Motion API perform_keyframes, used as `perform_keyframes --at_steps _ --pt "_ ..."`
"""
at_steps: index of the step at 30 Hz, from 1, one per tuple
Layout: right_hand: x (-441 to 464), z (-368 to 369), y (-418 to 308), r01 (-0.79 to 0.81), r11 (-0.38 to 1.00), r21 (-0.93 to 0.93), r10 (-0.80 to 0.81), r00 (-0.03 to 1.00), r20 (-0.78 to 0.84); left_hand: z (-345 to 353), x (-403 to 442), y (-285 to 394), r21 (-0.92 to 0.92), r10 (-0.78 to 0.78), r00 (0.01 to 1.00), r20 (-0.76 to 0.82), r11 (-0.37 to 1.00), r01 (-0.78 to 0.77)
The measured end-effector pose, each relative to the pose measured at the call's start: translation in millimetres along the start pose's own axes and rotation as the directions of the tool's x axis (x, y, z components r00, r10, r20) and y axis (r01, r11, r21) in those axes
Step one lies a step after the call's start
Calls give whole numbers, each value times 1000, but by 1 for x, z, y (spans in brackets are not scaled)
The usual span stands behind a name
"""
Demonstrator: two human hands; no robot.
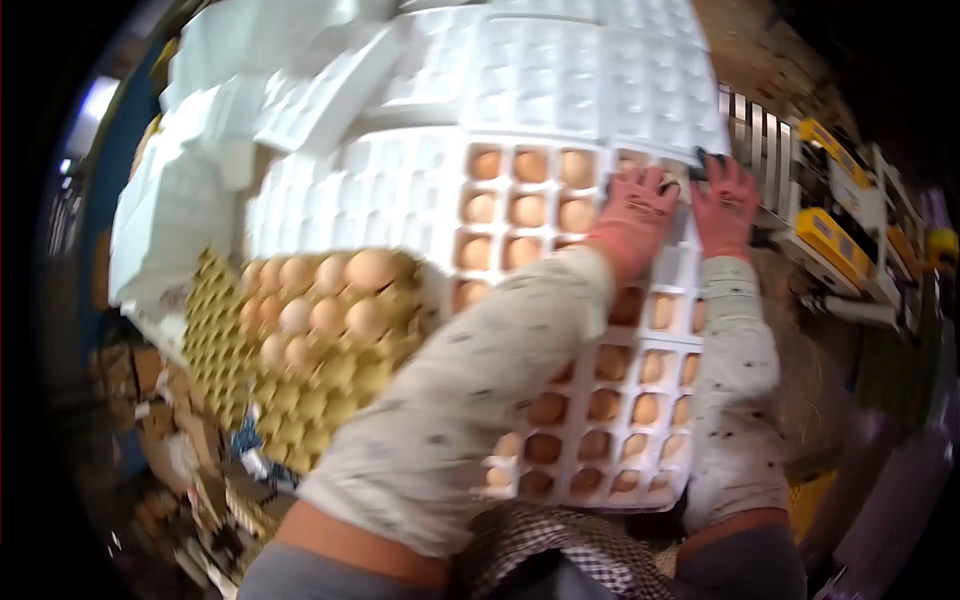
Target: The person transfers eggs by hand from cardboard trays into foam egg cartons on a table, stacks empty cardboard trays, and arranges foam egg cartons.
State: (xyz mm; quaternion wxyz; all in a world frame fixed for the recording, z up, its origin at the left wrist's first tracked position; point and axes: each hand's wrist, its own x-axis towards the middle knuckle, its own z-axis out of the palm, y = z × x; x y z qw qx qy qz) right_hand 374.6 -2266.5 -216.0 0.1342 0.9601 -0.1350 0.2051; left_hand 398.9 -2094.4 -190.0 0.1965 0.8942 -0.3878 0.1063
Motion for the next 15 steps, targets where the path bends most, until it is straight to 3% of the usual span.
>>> perform_keyframes --at_steps 1,2,3,4,5,6,7,8,9,10,11,12,13,14,15 --pt "7 -16 -1 -53 996 65 40 982 187 6 -1 2 -25 -40 999 35 999 41" --pt "7 -5 4 -27 999 41 21 989 145 -34 -2 9 -152 -19 990 137 988 40" --pt "5 -4 8 -2 998 62 -9 985 175 -39 -12 16 -114 4 998 -70 993 -12" --pt "15 -3 8 -51 998 41 35 942 333 -91 -23 18 -227 46 998 -33 973 -52" --pt "14 -31 2 -20 987 161 -41 929 369 -128 -41 16 -274 128 989 -75 951 -144" --pt "9 -59 -19 -72 974 214 4 953 302 -167 -62 7 -447 177 980 -94 872 -201" --pt "3 -82 -40 -47 899 436 -37 983 182 -204 -84 -12 -470 237 964 -123 841 -267" --pt "-5 -108 -65 4 782 624 -50 997 56 -254 -108 -36 -353 258 950 -174 885 -305" --pt "-17 -149 -99 -70 517 853 -103 984 143 -276 -133 -72 -396 210 969 -128 885 -244" --pt "-29 -194 -137 -172 195 966 -177 962 207 -313 -161 -99 -348 57 998 -26 935 -62" --pt "-35 -237 -167 -271 219 937 -346 877 334 -350 -188 -122 -72 -89 989 115 993 98" --pt "-51 -250 -196 1 302 953 -462 875 145 -368 -220 -152 73 -93 986 139 994 84" --pt "-67 -260 -225 273 410 870 -472 880 -54 -382 -249 -177 108 -126 947 294 989 98" --pt "-65 -287 -253 294 530 795 -561 825 69 -388 -272 -194 149 -161 885 436 983 106" --pt "-70 -288 -274 374 647 665 -560 825 81 -383 -288 -198 181 -148 894 422 980 77"
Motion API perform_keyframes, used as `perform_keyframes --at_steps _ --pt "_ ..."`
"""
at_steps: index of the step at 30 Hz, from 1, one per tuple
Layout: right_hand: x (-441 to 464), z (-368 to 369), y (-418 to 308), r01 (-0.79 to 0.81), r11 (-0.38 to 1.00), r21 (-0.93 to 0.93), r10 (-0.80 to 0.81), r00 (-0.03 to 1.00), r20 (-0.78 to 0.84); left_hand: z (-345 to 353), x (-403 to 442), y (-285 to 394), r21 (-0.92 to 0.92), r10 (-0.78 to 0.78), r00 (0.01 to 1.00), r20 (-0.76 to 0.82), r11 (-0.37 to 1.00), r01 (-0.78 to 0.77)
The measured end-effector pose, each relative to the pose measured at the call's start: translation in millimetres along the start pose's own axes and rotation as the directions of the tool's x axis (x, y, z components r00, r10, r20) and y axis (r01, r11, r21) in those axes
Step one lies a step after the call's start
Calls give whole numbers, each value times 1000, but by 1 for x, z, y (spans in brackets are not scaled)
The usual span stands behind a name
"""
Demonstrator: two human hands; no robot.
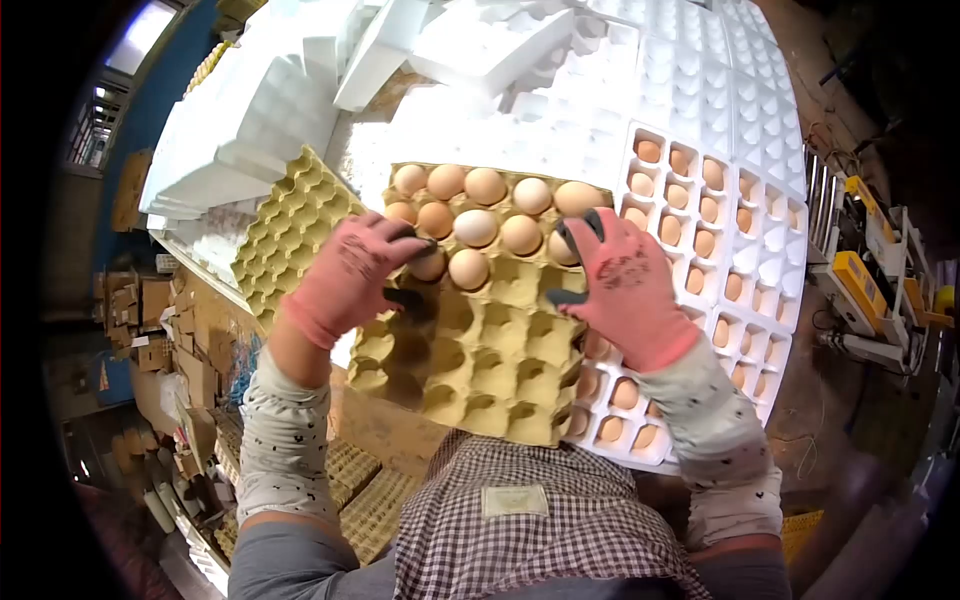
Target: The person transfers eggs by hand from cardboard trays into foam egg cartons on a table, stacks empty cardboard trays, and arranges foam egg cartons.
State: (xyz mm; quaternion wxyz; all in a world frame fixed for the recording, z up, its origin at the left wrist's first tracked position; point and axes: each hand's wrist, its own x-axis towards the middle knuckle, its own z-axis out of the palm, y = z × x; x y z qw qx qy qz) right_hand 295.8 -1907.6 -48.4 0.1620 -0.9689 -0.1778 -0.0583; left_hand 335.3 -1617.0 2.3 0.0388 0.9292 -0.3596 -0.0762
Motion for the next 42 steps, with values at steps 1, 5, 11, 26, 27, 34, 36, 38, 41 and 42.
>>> perform_keyframes --at_steps 1,5,11,26,27,34,36,38,41,42 --pt "6 12 -11 -8 982 -190 9 1000 8 10 -8 -2 40 10 1000 -16 999 -9" --pt "-4 6 -3 -229 561 795 369 929 7 35 -16 -30 -263 36 980 -197 961 -88" --pt "21 2 -97 -200 963 181 161 964 209 16 -21 -74 -638 -290 924 -251 767 67" --pt "35 36 -73 -229 902 -367 222 973 -62 22 13 -43 44 96 965 -244 995 -88" --pt "36 71 -64 -236 788 -569 178 971 -156 23 16 -40 16 81 968 -236 997 -80" --pt "-10 -15 -19 -388 701 599 521 852 -58 29 40 -43 -787 -215 941 -262 612 -79" --pt "-47 -29 29 -343 666 662 582 794 -174 15 67 12 -845 -120 943 -309 491 -214" --pt "-85 -28 105 -443 722 531 633 733 -250 25 114 76 -825 80 930 -359 438 -356" --pt "-128 -31 195 -718 689 -99 661 678 -323 39 198 184 -664 181 963 -198 698 -268" --pt "-141 -29 220 -676 707 -210 624 735 -266 59 226 208 -539 174 956 -236 795 -278"
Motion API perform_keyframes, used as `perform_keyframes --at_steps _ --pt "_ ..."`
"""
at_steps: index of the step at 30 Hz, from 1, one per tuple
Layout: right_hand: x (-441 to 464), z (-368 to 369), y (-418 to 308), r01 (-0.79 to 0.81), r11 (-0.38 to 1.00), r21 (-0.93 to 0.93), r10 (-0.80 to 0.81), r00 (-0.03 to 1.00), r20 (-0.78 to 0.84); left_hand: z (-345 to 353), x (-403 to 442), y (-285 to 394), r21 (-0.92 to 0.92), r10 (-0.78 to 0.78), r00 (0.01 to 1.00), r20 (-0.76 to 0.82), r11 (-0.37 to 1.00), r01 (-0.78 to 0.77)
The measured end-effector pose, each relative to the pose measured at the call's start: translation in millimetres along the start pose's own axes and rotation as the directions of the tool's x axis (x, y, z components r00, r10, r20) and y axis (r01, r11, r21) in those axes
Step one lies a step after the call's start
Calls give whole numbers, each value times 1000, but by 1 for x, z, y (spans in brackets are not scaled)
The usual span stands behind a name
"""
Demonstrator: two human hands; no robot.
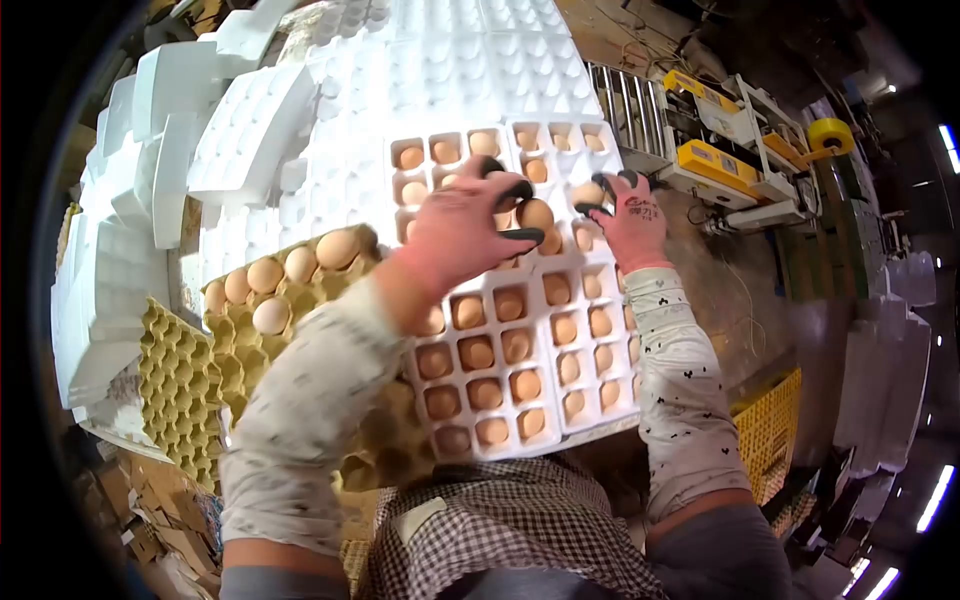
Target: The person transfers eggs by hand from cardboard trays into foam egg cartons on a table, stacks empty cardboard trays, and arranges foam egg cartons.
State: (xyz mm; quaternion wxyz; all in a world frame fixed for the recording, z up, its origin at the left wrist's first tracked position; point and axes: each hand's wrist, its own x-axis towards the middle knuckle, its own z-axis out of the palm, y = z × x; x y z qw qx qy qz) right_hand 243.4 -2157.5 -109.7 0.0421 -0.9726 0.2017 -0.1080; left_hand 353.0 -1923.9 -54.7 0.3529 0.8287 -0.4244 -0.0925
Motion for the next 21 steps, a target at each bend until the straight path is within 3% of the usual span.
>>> perform_keyframes --at_steps 1,3,4,5,7,8,9,11,13,15,16,17,18,19,21 --pt "7 10 20 75 993 -93 -70 996 49 27 27 -3 231 7 999 48 973 -18" --pt "21 4 36 111 994 -24 -103 970 219 58 64 -10 503 -17 977 212 859 -94" --pt "30 -1 43 126 991 52 -135 965 223 64 78 -7 478 -24 982 189 876 -71" --pt "39 2 50 89 988 129 -105 987 123 70 90 -5 449 -33 985 169 892 -48" --pt "60 18 58 28 956 293 -10 998 -63 92 111 -11 376 218 976 0 904 -202" --pt "73 34 61 70 953 295 -18 984 -175 103 121 -9 405 204 978 30 892 -199" --pt "85 52 64 65 971 229 -15 977 -211 115 132 -8 437 188 981 57 878 -194" --pt "90 83 57 12 979 206 43 964 -262 139 150 -11 486 0 981 193 868 -96" --pt "87 88 51 -50 989 137 80 972 -222 133 174 -7 426 -159 963 217 903 53" --pt "86 93 47 -84 995 58 96 965 -244 130 184 -24 404 27 995 -98 915 15" --pt "86 94 46 -101 987 124 131 953 -273 124 196 -30 391 55 976 -209 920 32" --pt "86 95 47 -88 990 111 113 964 -242 132 212 -54 365 132 880 -456 930 49" --pt "87 87 44 -80 992 96 99 973 -208 118 223 -58 256 25 879 -476 960 111" --pt "85 83 42 -74 994 80 87 981 -172 122 235 -78 299 7 850 -526 938 177" --pt "83 88 44 -84 995 57 93 980 -177 124 244 -94 495 -146 966 -214 836 236"
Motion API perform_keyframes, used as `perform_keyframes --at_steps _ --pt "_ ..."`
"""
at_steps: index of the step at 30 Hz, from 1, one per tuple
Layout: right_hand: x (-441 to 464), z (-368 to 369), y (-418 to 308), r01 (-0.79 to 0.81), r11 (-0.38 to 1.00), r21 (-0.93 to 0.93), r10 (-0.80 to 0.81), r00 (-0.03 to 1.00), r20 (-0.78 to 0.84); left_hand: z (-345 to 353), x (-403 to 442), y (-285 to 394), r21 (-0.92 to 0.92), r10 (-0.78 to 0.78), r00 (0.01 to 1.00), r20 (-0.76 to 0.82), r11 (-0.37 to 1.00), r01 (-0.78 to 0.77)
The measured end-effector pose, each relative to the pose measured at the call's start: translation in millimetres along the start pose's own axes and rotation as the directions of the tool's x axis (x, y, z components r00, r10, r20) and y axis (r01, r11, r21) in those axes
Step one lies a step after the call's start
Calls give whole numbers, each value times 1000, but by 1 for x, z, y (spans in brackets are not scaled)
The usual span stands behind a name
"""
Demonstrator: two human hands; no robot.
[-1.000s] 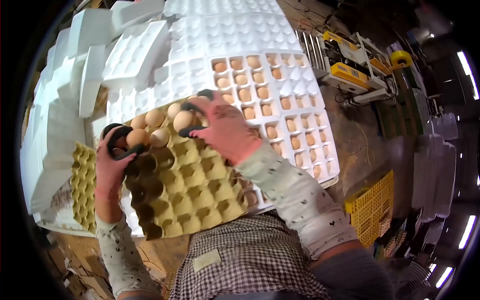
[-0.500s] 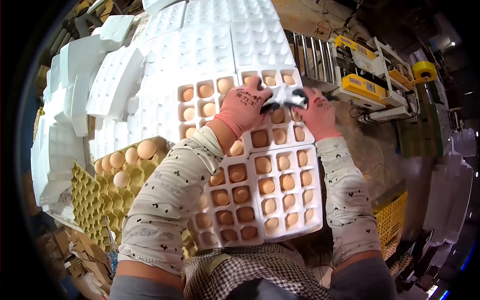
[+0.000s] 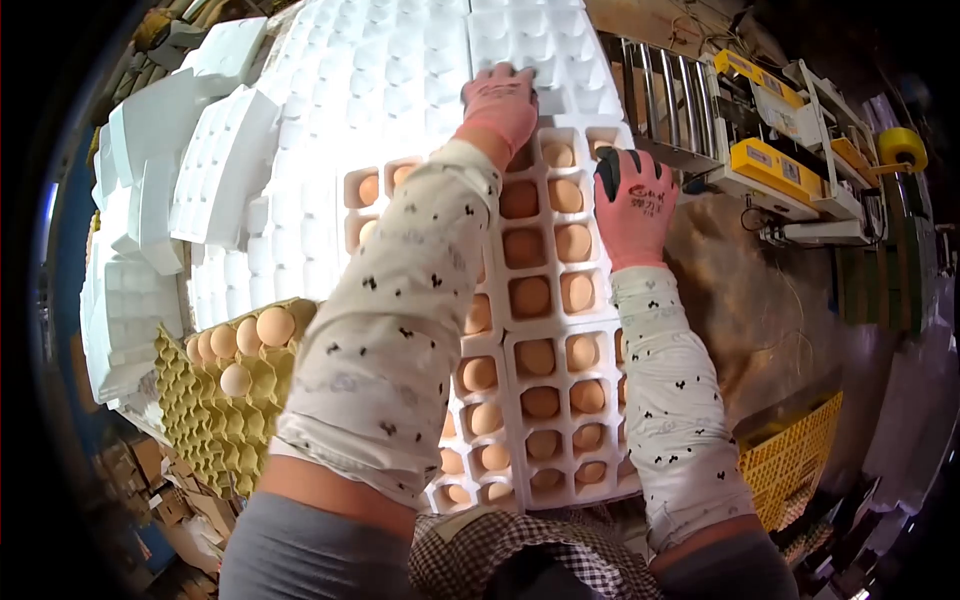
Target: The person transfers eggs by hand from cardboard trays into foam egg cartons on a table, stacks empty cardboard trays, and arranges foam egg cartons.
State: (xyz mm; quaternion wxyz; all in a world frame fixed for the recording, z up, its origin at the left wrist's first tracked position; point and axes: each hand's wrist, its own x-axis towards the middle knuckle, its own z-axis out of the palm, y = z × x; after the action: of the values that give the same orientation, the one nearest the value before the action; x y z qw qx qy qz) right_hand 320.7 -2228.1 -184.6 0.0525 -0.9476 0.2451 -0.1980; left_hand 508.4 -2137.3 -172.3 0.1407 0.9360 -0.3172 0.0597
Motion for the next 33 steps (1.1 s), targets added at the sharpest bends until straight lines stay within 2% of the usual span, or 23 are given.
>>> perform_keyframes --at_steps 2,4,7,8,10,12,13,15,16,17,19,20,21,22,23,24,26,27,28,30,31,32,33 --pt "1 2 -2 11 999 -33 -12 1000 -27 -11 -4 -4 -40 74 997 -12 996 -74" --pt "0 3 -2 13 999 -50 -15 999 -45 -48 -16 -14 -176 122 970 -211 971 -160" --pt "0 17 12 68 992 -109 -69 998 -1 -155 -66 -57 -799 114 982 -153 570 -190" --pt "-1 22 14 19 991 -130 -20 1000 -9 -193 -94 -79 -907 69 991 -115 400 -133" --pt "-13 4 -5 15 998 58 -9 995 -99 -233 -144 -182 -939 17 990 -140 315 -138" --pt "-40 -34 -54 10 872 490 4 1000 -28 -294 -219 -225 -910 -27 983 -183 384 -159" --pt "-52 -85 -113 -124 475 871 -67 982 176 -312 -257 -253 -892 -117 974 -191 436 -123" --pt "-85 -122 -176 -133 363 922 -238 944 230 -337 -326 -294 -838 -290 942 -171 545 16" --pt "-92 -150 -213 -58 465 883 -424 862 280 -342 -355 -318 -823 -322 941 -106 560 99" --pt "-107 -153 -243 -9 506 862 -473 833 287 -348 -376 -320 -675 -279 954 -109 725 135" --pt "-116 -155 -299 532 659 531 -666 741 84 -352 -392 -318 -408 -147 989 -25 905 124" --pt "-120 -149 -315 566 764 308 -628 762 157 -350 -391 -313 -304 -40 998 42 951 51" --pt "-124 -127 -323 614 781 115 -622 780 64 -343 -389 -312 -182 38 997 65 983 -25" --pt "-121 -108 -327 630 773 -74 -610 770 187 -337 -386 -311 -57 110 990 91 993 -105" --pt "-115 -105 -329 609 793 -7 -596 777 202 -327 -384 -317 61 121 988 95 990 -127" --pt "-112 -107 -328 585 808 66 -585 783 213 -314 -380 -319 106 113 992 64 987 -120" --pt "-111 -120 -317 302 805 511 -420 898 132 -291 -369 -332 137 137 987 89 979 -148" --pt "-116 -126 -314 -87 560 824 -223 942 251 -292 -363 -333 122 148 984 98 980 -159" --pt "-116 -131 -311 -377 7 926 -167 913 372 -295 -360 -337 113 148 983 108 980 -161" --pt "-109 -141 -309 -626 -21 779 -240 760 604 -299 -354 -359 -54 90 985 146 995 -83" --pt "-106 -140 -317 -496 235 836 -307 778 548 -300 -357 -363 -543 14 997 81 839 32" --pt "-107 -135 -328 -160 648 745 -314 835 452 -297 -358 -368 -889 -81 995 51 451 82" --pt "-110 -136 -346 137 816 561 -385 854 351 -290 -354 -388 -978 -85 993 84 182 98"
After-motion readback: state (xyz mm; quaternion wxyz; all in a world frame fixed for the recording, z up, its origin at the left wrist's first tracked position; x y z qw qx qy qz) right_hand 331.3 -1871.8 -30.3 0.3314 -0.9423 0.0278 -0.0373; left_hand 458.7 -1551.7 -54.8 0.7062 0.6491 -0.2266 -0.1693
